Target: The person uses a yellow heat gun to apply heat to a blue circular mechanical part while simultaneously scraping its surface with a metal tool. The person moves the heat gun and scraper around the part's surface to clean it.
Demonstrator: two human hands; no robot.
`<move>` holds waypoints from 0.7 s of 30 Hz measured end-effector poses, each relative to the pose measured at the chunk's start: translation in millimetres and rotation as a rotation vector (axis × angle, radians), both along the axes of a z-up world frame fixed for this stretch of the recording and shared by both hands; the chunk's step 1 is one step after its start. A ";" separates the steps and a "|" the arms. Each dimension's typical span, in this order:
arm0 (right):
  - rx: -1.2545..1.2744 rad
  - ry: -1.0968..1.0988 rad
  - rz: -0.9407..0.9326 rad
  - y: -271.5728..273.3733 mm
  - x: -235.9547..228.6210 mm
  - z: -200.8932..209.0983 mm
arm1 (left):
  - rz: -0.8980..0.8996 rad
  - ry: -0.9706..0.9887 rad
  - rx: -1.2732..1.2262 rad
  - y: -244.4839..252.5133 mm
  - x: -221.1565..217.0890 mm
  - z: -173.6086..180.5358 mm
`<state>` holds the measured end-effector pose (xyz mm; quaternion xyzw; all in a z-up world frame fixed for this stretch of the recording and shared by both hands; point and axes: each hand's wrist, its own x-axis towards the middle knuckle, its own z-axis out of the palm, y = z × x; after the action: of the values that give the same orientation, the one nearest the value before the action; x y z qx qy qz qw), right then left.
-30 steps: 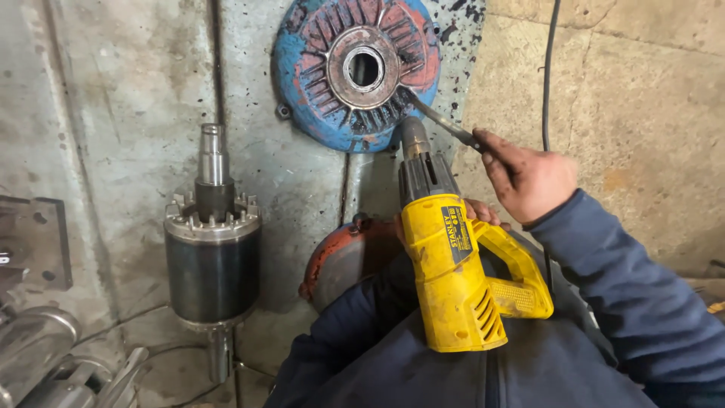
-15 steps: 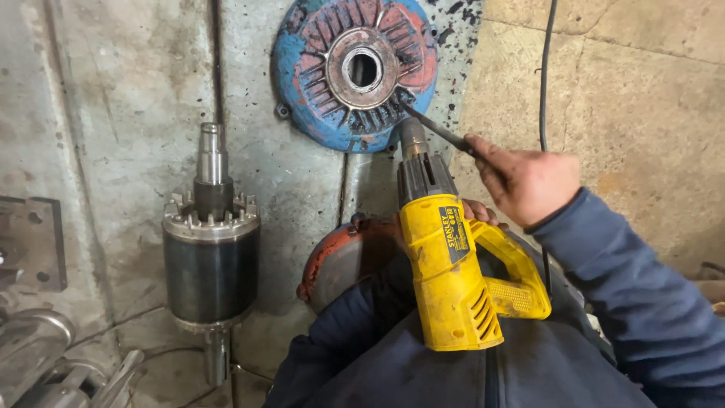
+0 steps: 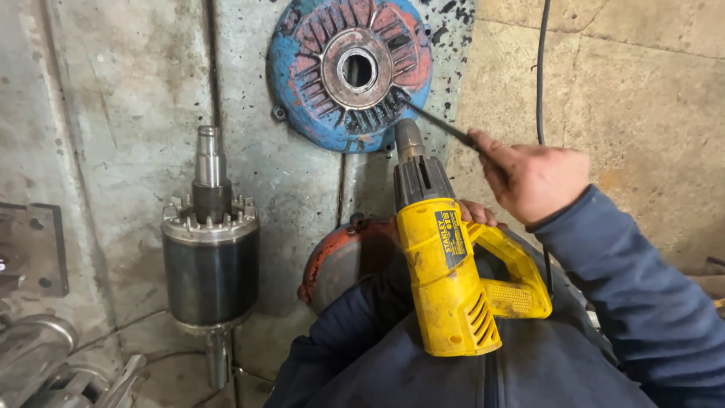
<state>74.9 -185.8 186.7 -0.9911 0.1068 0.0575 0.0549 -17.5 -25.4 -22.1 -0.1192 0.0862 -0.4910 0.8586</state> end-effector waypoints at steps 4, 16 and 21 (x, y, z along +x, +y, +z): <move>-0.024 0.054 0.011 5.3 6.3 3.1 | 0.066 0.032 -0.129 -7.7 25.9 26.8; 0.153 0.085 -0.112 -11.4 -4.2 -14.0 | 0.065 -0.018 -0.179 -14.1 6.8 -4.1; 0.223 -0.118 -0.101 -20.7 2.6 -6.2 | 0.029 0.006 -0.144 -13.1 -18.6 -32.4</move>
<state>77.5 -206.5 180.5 -0.9739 0.1461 0.0078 0.1737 -36.1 -38.5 -54.5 -0.1836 0.0514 -0.4831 0.8545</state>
